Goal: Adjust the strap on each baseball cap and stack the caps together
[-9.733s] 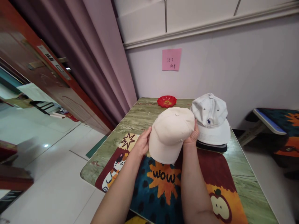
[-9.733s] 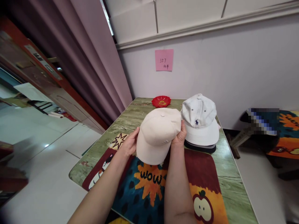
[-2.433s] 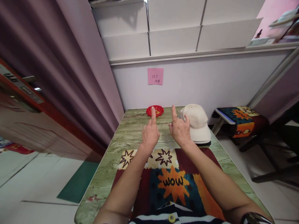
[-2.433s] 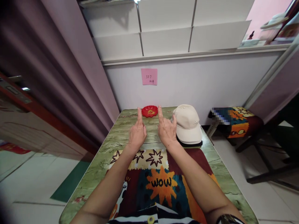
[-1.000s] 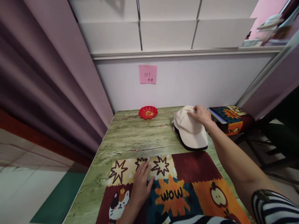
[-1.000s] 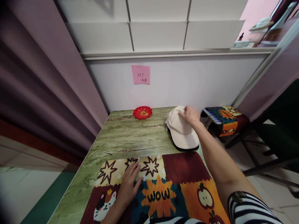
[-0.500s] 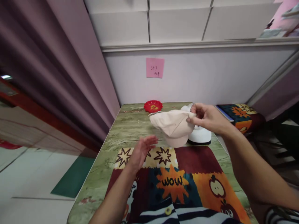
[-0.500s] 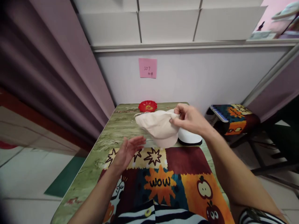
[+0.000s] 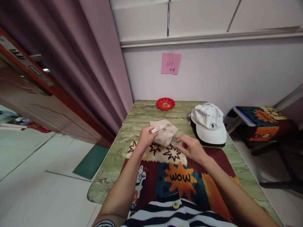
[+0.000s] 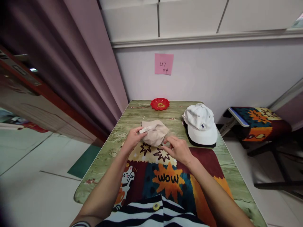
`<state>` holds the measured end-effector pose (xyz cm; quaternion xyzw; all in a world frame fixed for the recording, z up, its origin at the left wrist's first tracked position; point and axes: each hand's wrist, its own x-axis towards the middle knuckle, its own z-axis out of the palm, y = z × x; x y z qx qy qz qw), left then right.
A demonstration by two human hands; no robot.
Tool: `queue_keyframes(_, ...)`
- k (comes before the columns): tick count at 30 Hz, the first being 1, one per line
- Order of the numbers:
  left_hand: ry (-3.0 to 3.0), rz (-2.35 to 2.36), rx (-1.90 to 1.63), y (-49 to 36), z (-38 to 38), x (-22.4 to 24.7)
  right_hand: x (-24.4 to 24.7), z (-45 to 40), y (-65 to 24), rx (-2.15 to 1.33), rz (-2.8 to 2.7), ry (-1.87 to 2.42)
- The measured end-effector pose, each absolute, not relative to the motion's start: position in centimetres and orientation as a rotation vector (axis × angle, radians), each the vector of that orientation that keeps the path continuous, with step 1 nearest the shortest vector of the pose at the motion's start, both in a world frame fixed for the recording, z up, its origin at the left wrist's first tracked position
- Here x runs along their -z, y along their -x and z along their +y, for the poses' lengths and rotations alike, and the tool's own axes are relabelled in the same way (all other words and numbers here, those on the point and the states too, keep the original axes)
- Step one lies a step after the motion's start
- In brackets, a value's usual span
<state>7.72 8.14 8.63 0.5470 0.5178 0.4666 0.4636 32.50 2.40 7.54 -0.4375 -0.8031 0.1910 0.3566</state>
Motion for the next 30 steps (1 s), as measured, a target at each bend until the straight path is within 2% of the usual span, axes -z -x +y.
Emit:
queue_keyframes(3, -1.421, 1.307, -1.108, -7.6, 8.1, -7.2, -9.0, 3.0, -31.6, -0.485, -1.970, 1.087)
queue_keyframes(8, -1.601, 1.062, -0.965, -7.9, 7.9, -9.2, -10.9, 5.9, -28.8, -0.390, -1.955, 1.071)
queue_keyframes(15, -1.440, 1.018, -0.990, -7.9, 7.0, -10.1, -9.4, 7.5, -27.5, -0.718, -1.941, 1.129)
queue_keyframes(24, -1.132, 1.012, -1.029, -9.1, 7.1, -8.7, -9.0, 6.9, -27.4, -0.774, -1.835, 1.110)
queue_keyframes(27, -1.232, 1.043, -0.991, -8.4, 6.9, -8.8, -8.6, 7.3, -27.2, -0.726, -1.867, 1.162)
queue_keyframes(30, -1.333, 1.047, -1.015, -7.4, 6.6, -9.0, -8.0, 8.0, -27.5, -0.511, -1.932, 1.319)
